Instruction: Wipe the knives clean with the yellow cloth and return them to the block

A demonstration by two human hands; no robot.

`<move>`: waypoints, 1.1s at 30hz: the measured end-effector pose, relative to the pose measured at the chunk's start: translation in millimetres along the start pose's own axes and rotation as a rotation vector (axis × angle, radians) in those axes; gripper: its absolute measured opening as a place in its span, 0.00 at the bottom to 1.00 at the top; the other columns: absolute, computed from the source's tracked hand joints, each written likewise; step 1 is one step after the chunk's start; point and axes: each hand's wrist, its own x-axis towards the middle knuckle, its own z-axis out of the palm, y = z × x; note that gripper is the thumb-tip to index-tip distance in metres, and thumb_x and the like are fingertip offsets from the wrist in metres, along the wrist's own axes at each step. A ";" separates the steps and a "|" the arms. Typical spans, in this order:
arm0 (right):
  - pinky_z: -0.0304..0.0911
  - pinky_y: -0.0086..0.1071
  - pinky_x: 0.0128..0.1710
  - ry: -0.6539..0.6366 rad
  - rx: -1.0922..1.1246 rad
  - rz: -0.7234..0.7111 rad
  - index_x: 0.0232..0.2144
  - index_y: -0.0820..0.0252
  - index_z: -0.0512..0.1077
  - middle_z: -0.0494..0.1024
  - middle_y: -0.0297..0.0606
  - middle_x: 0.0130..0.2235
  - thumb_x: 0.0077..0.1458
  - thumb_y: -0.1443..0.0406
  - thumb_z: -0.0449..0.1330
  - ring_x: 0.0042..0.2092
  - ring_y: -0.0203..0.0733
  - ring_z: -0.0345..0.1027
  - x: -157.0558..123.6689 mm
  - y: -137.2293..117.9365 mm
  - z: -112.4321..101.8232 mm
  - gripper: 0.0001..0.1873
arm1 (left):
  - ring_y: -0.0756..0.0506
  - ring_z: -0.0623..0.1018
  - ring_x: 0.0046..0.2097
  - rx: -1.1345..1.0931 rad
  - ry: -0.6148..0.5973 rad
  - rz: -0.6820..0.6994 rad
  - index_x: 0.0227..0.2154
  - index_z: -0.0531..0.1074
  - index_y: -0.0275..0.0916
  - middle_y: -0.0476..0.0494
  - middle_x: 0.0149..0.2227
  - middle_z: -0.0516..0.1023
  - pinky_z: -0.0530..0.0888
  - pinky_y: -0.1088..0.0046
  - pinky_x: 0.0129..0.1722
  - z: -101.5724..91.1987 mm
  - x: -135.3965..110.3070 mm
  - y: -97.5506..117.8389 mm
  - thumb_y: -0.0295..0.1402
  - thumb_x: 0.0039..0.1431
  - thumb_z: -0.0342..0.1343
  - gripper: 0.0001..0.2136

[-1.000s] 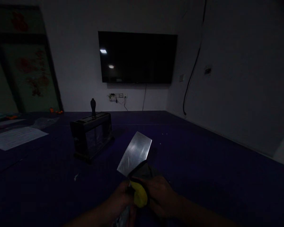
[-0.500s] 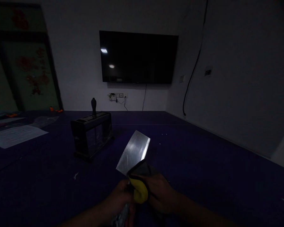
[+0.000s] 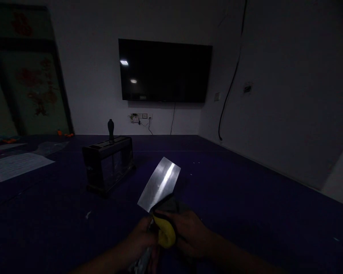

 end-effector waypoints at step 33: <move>0.66 0.34 0.35 0.107 0.047 -0.021 0.52 0.63 0.60 0.76 0.47 0.40 0.63 0.60 0.40 0.37 0.44 0.72 -4.4 0.9 8.7 0.20 | 0.50 0.65 0.10 0.012 0.072 -0.053 0.24 0.67 0.34 0.49 0.10 0.67 0.55 0.81 0.10 4.2 -3.0 10.5 0.34 0.33 0.54 0.12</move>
